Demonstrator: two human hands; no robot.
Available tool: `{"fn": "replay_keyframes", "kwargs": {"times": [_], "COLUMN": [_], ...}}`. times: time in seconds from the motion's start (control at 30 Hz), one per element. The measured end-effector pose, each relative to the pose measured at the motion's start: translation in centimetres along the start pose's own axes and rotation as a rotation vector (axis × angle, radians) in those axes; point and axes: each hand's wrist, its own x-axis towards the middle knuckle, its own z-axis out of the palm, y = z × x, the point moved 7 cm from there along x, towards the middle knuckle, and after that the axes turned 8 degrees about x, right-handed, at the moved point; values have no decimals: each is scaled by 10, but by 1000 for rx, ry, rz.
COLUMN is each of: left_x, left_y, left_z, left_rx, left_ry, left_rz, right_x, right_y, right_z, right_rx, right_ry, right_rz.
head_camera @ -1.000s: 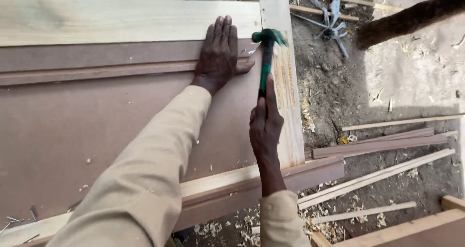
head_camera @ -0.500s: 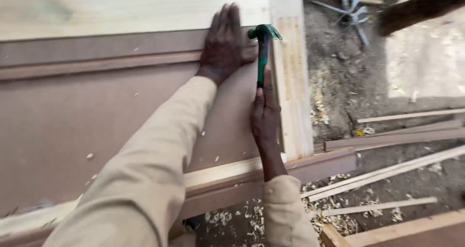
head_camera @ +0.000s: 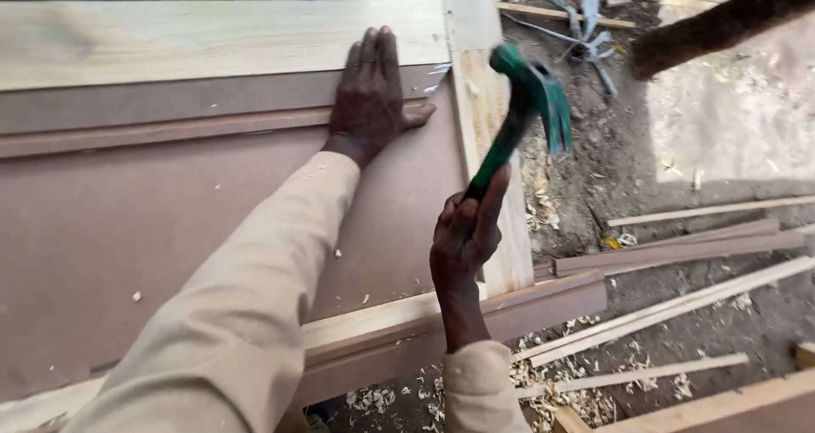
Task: Hammering small nails into a wooden frame to secure a decorative trim piece.
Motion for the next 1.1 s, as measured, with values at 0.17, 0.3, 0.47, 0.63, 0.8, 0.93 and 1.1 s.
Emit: {"fn": "replay_keyframes", "kwargs": {"times": [0.17, 0.3, 0.47, 0.63, 0.8, 0.93, 1.1], "left_x": [-3, -7, -7, -15, 4, 7, -11], "left_y": [1, -5, -8, -5, -1, -4, -32], "left_z": [2, 4, -18, 6, -10, -18, -47], "left_rx": [-128, -71, -148, -110, -44, -286, -962], "left_ry": [12, -70, 14, -12, 59, 54, -70], "left_rz": [24, -12, -20, -21, -50, -44, -110], "right_x": [19, -13, 1, -23, -7, -5, -4], "right_y": [4, 21, 17, 53, 49, 43, 42], "right_z": [24, 2, 8, -32, -43, -50, -54], "right_rx": [-325, -130, -278, -158, 147, 278, 302], "right_ry": [-306, -28, -271, 16, 268, 248, 272], "right_rz": [71, -183, 157, 194, 408, 314, 309]}}
